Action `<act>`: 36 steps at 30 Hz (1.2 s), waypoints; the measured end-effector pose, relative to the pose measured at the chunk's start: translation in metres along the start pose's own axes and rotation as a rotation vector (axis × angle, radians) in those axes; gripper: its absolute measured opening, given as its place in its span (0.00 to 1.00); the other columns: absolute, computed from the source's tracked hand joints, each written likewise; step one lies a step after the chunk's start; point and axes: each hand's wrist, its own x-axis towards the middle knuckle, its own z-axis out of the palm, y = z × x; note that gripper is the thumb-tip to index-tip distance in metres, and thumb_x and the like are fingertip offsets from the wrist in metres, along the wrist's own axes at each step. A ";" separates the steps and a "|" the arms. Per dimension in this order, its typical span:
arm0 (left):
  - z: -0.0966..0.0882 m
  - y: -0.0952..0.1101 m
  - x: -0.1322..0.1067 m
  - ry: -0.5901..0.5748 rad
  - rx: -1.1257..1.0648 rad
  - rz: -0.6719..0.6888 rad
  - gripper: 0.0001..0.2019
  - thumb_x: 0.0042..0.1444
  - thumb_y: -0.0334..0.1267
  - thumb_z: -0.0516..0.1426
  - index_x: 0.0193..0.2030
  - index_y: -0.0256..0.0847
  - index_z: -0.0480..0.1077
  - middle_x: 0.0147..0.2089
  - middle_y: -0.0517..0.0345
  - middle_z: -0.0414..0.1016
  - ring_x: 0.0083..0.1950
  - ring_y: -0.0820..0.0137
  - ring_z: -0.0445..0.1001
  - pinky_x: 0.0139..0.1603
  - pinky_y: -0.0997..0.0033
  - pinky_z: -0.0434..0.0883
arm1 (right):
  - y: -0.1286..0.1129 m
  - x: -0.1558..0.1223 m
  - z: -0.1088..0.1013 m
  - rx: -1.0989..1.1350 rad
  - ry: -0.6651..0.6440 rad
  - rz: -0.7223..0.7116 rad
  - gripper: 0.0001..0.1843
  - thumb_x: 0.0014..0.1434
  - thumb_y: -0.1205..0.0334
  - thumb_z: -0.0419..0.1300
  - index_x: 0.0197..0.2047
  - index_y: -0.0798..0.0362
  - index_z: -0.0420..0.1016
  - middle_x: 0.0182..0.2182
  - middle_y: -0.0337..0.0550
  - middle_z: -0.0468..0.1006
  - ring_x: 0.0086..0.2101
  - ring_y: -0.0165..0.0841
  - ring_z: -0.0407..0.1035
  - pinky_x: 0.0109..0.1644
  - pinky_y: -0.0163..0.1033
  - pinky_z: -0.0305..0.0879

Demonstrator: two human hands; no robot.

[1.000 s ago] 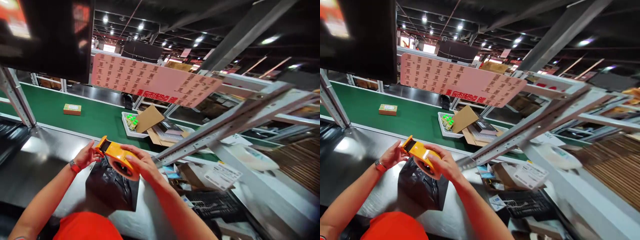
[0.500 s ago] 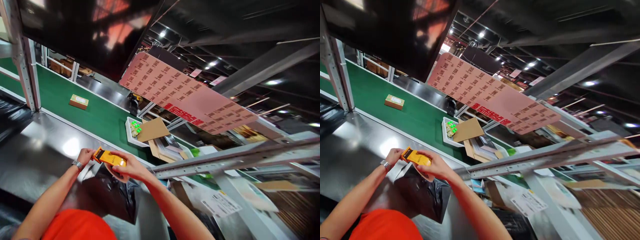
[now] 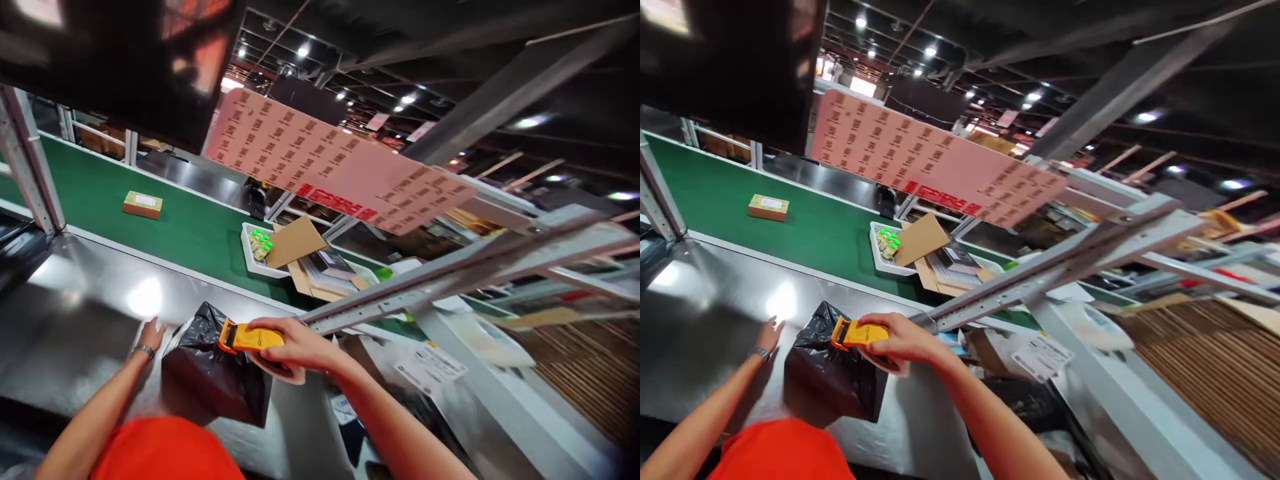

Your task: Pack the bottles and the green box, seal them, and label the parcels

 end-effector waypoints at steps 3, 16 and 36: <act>-0.031 0.018 -0.015 0.123 0.007 0.083 0.26 0.69 0.44 0.50 0.63 0.26 0.73 0.60 0.28 0.81 0.59 0.47 0.83 0.59 0.49 0.79 | -0.001 -0.001 0.002 -0.077 0.063 -0.052 0.35 0.50 0.52 0.73 0.62 0.51 0.86 0.47 0.44 0.88 0.44 0.44 0.81 0.50 0.43 0.77; 0.103 0.135 -0.161 -0.713 0.690 1.331 0.42 0.65 0.53 0.65 0.78 0.27 0.65 0.83 0.22 0.58 0.85 0.36 0.57 0.82 0.32 0.63 | 0.029 -0.006 0.005 -0.147 0.182 -0.208 0.37 0.49 0.51 0.76 0.63 0.49 0.87 0.46 0.39 0.88 0.40 0.34 0.77 0.44 0.34 0.71; -0.045 0.057 -0.040 -0.086 0.712 1.330 0.61 0.61 0.55 0.69 0.89 0.49 0.35 0.86 0.36 0.56 0.83 0.35 0.60 0.75 0.31 0.72 | 0.241 -0.109 0.125 0.372 0.520 0.106 0.39 0.41 0.60 0.70 0.61 0.50 0.88 0.42 0.46 0.88 0.34 0.38 0.75 0.39 0.42 0.73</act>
